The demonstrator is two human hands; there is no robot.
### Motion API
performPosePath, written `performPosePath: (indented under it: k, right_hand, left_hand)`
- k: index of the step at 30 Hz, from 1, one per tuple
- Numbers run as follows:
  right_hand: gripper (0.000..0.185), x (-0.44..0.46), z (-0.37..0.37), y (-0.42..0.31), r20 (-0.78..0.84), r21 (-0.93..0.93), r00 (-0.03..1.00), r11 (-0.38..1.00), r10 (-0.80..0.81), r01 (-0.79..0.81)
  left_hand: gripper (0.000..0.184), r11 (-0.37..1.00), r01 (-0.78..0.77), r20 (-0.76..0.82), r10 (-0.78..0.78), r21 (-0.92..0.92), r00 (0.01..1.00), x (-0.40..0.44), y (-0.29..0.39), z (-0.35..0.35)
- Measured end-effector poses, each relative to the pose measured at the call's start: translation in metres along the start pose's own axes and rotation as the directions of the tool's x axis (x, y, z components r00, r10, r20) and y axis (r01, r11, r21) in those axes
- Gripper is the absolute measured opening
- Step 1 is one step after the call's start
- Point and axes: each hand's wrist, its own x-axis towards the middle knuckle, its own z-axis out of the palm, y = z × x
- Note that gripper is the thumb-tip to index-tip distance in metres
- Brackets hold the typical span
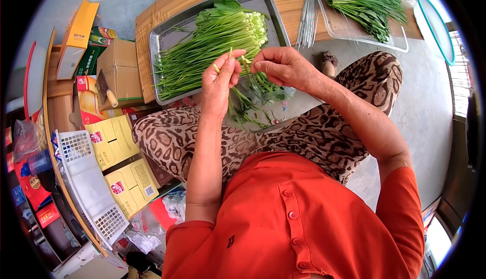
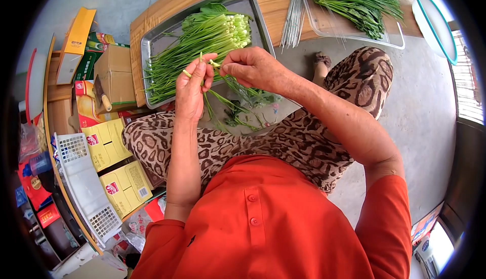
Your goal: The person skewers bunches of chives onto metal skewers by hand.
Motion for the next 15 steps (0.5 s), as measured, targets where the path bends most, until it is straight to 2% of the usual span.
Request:
performPosePath:
  k: [13, 15]
  right_hand:
    - [0.019, 0.0000, -0.0002, -0.0019, -0.010, -0.006, 1.000, 1.000, 0.018, -0.018]
    - [0.019, 0.0002, -0.0002, -0.0016, -0.011, -0.005, 1.000, 1.000, 0.011, -0.011]
  left_hand:
    - [0.027, 0.998, -0.016, -0.008, 0.016, 0.055, 1.000, 0.0008, -0.0021, 0.0008]
    - [0.024, 0.991, -0.034, 0.011, 0.033, 0.133, 0.999, 0.0009, -0.0023, 0.0007]
